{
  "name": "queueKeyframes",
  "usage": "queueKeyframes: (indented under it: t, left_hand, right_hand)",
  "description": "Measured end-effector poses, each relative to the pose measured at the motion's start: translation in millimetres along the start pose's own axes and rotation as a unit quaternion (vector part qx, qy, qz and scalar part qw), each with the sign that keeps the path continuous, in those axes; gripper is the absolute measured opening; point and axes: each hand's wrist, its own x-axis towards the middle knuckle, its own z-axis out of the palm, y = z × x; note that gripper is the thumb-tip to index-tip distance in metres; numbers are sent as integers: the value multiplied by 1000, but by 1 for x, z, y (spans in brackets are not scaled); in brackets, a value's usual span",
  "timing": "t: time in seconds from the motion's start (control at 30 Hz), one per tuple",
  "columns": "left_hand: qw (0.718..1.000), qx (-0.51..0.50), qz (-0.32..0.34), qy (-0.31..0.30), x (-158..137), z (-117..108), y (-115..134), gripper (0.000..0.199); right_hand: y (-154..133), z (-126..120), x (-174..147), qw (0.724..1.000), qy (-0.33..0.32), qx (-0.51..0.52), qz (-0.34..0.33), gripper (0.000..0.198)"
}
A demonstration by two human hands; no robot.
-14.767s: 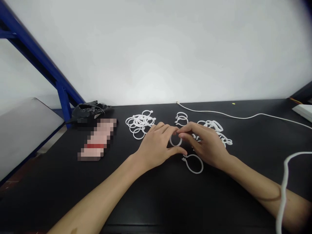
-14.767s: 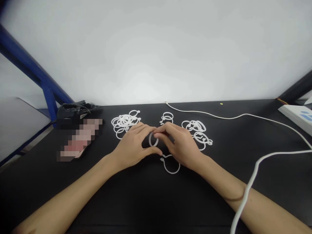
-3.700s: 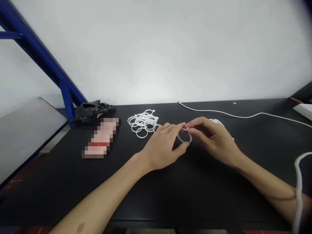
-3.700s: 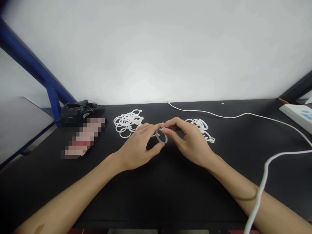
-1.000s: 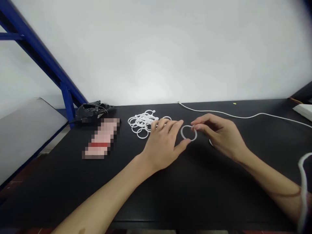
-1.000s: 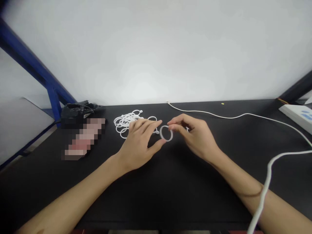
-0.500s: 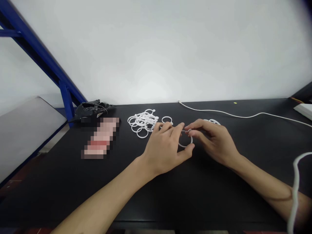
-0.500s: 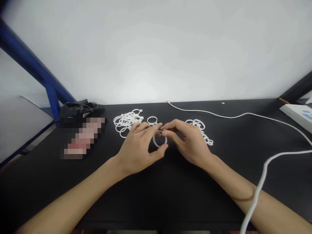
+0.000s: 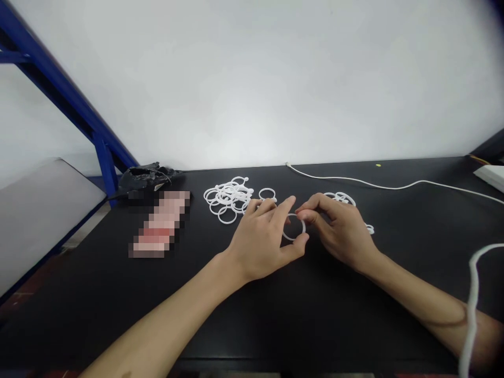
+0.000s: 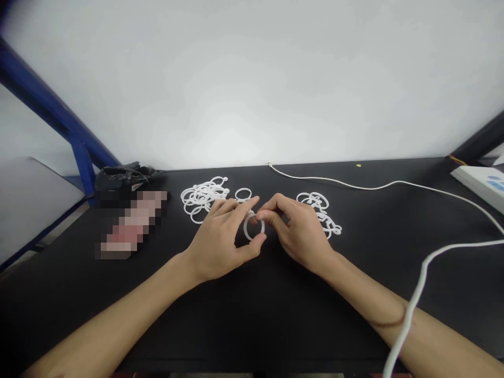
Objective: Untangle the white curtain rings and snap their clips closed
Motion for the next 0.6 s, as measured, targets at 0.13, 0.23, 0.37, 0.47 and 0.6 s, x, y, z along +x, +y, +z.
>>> queueKeyframes:
  t: [0.13,0.23,0.37,0.47,0.6]
  left_hand:
    - [999,5,-42,-24,2,-1,-6,43]
    - [997,52,-62,-20,4,-2,-15,33]
    - [989,123,-76,0,4,-1,-32,36]
    - [982,164,-94,7,3,2,-46,36]
    - [974,189,-122,5,3,5,-55,36]
  right_hand:
    - [10,-8,5,998,4,-66,8,18]
    - [23,-26,12,976,75,-200,32,27]
    - [43,-51,19,919,69,-375,96,34]
    - [56,-58,19,911,-24,-395,120,38]
    - [68,-57,16,911,-67,-394,103,29]
